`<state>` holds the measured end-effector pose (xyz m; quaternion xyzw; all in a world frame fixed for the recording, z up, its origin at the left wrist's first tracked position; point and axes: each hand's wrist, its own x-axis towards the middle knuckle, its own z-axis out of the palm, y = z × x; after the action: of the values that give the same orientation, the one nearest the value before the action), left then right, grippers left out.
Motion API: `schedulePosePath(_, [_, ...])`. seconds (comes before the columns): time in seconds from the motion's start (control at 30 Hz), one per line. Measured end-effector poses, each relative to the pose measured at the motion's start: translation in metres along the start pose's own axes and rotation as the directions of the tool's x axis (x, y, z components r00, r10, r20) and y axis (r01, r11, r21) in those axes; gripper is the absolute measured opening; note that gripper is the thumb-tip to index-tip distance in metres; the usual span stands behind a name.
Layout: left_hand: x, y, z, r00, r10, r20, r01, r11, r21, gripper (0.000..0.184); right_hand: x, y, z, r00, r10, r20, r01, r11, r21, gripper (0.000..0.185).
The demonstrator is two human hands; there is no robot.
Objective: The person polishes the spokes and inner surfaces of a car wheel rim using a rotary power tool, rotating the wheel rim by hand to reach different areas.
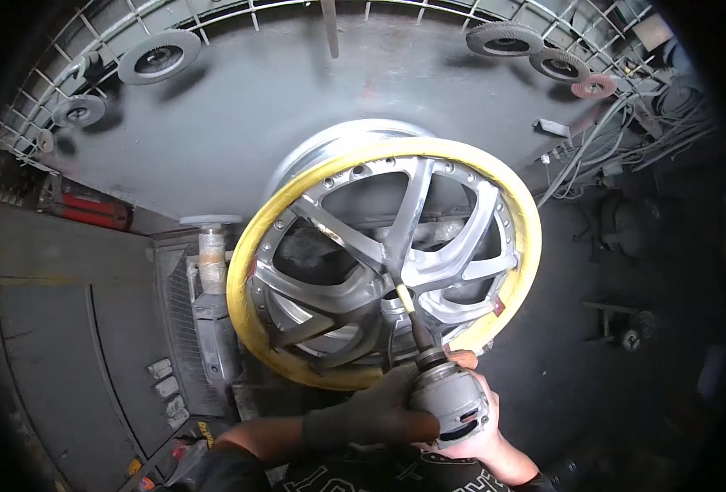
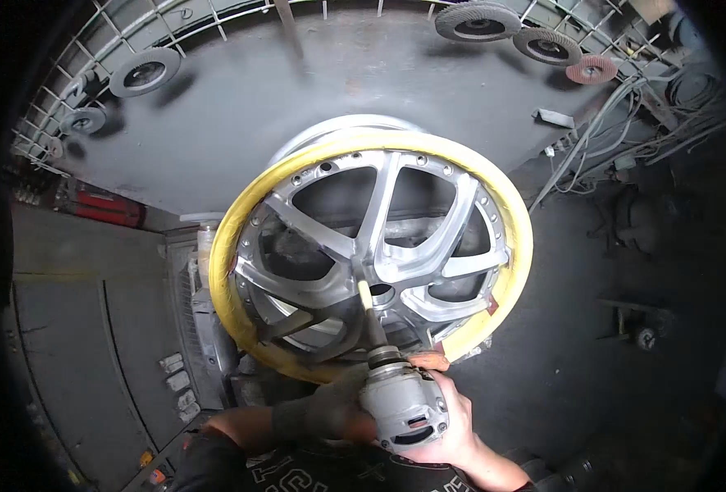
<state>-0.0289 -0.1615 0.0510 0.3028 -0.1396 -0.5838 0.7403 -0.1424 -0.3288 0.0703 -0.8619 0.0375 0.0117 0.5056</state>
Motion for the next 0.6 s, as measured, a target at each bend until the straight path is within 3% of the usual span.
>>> schedulePosePath(0.07, [0.000, 0.000, -0.003, 0.997, 0.067, 0.048, -0.051, 0.962, -0.270, 0.093, 0.003, -0.009, 0.006, 0.998, -0.021, -0.063, 0.018, 0.999, -0.047, 0.098])
schedulePosePath(0.23, [-0.005, 0.004, -0.016, 0.998, -0.038, -0.051, 0.026, 0.974, -0.225, 0.100, 0.017, -0.021, 0.013, 0.998, 0.007, -0.067, -0.013, 0.996, -0.093, 0.097])
schedulePosePath(0.33, [-0.003, 0.007, -0.021, 0.996, -0.079, 0.036, 0.086, 0.966, -0.245, 0.094, 0.024, -0.023, 0.017, 0.997, -0.003, -0.073, -0.008, 0.988, -0.152, 0.096])
schedulePosePath(0.6, [0.004, 0.003, -0.034, 0.998, 0.058, 0.000, -0.054, 0.934, -0.353, 0.089, 0.042, -0.020, 0.016, 0.999, -0.025, -0.023, 0.018, 0.967, -0.255, 0.095])
